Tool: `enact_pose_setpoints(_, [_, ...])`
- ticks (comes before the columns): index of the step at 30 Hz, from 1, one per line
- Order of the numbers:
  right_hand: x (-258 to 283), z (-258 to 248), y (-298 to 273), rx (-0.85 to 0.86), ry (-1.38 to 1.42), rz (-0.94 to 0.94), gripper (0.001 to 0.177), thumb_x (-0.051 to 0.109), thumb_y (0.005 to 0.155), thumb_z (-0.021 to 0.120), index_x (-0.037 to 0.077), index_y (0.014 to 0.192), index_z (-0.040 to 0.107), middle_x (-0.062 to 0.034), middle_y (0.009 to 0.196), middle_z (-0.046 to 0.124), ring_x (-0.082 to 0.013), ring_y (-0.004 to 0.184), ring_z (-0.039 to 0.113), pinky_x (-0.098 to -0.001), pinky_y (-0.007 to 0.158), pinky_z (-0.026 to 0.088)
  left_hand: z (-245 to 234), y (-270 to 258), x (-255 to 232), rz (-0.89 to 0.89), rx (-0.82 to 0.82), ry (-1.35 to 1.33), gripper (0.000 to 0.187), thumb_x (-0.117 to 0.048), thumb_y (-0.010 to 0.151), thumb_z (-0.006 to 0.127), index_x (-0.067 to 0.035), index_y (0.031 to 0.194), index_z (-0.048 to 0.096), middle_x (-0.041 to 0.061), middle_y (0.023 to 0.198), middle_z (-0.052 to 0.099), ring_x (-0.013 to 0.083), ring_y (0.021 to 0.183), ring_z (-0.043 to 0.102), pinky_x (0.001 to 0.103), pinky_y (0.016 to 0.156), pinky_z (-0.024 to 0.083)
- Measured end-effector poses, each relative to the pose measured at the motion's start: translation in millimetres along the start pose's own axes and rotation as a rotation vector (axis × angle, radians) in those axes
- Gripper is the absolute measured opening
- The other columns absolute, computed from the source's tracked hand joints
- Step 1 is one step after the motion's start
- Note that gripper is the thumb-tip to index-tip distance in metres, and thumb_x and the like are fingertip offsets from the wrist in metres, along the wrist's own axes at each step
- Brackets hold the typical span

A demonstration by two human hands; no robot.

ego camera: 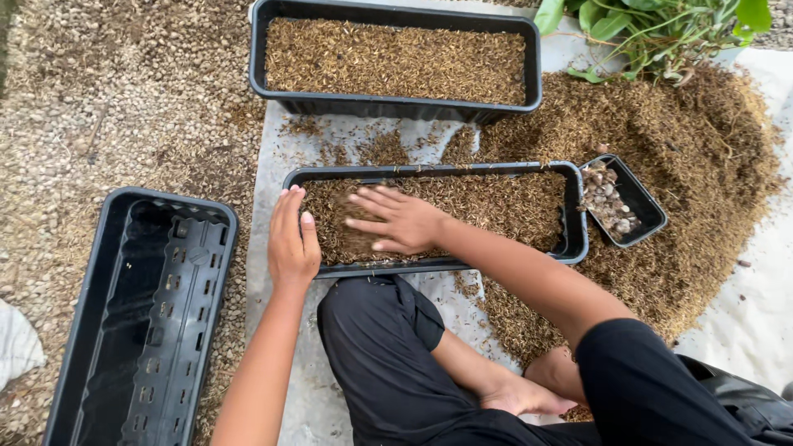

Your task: The person fills a black rectangular tray with a brown fibrous substrate, then places small bulb-like seeds into the tray by hand. They cover the seeds with more substrate, pat it down, and repeat the process for a second tray.

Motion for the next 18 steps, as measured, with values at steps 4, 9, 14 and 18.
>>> enact_pose_setpoints(4, [25.1,30.2,69.2,0.105,-0.016,0.087,0.081,0.067,0.102,0.01,0.016,0.165,0.009,-0.025,0.17,0.006,-0.0356,0.158,0.005,-0.0502,0.128,0.005,-0.7,0.0,-0.3,-0.041,0.004,-0.074,0.047,-0.026,0.112,0.031,0.001,0.142,0.054,0.025,0.143,0.056,0.0468,0.138,0.048,0.058,0.118,0.035])
enact_pose_setpoints(9, [41.0,32.9,78.2,-0.067,-0.208,0.093,0.08,0.052,0.099,0.048,0.008,0.162,0.026,-0.0188,0.169,0.021,-0.0355,0.157,0.016,-0.0559,0.126,0.005,1.0,-1.0,2.8,-0.013,-0.016,-0.015,0.045,-0.027,0.112,0.035,0.0,0.142,0.056,0.024,0.143,0.057,0.0443,0.136,0.051,0.054,0.118,0.037])
enact_pose_setpoints(14, [13.7,-42.9,-3.0,0.213,-0.144,0.217,0.068,0.057,0.106,0.022,0.022,0.164,0.023,-0.0143,0.171,0.016,-0.0329,0.157,0.011,-0.0532,0.126,0.001,-1.8,-1.5,0.6,0.003,-0.004,-0.034,0.044,-0.025,0.111,0.036,0.0,0.142,0.055,0.025,0.141,0.057,0.046,0.135,0.051,0.055,0.117,0.037])
enact_pose_setpoints(18, [-0.5,-37.9,-85.0,0.344,-0.09,0.336,0.082,0.07,0.102,0.01,0.018,0.165,0.012,-0.0189,0.171,0.009,-0.0329,0.157,0.006,-0.0506,0.125,0.002,-1.4,-2.0,4.8,0.022,-0.023,-0.038,0.042,-0.022,0.109,0.042,0.001,0.139,0.058,0.025,0.139,0.06,0.0457,0.134,0.053,0.053,0.117,0.037])
Point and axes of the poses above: each hand's wrist, its own y-axis towards the middle knuckle, its own z-axis out of the palm, x = y × z, the point moved 2 cm from there along y, towards the middle knuckle
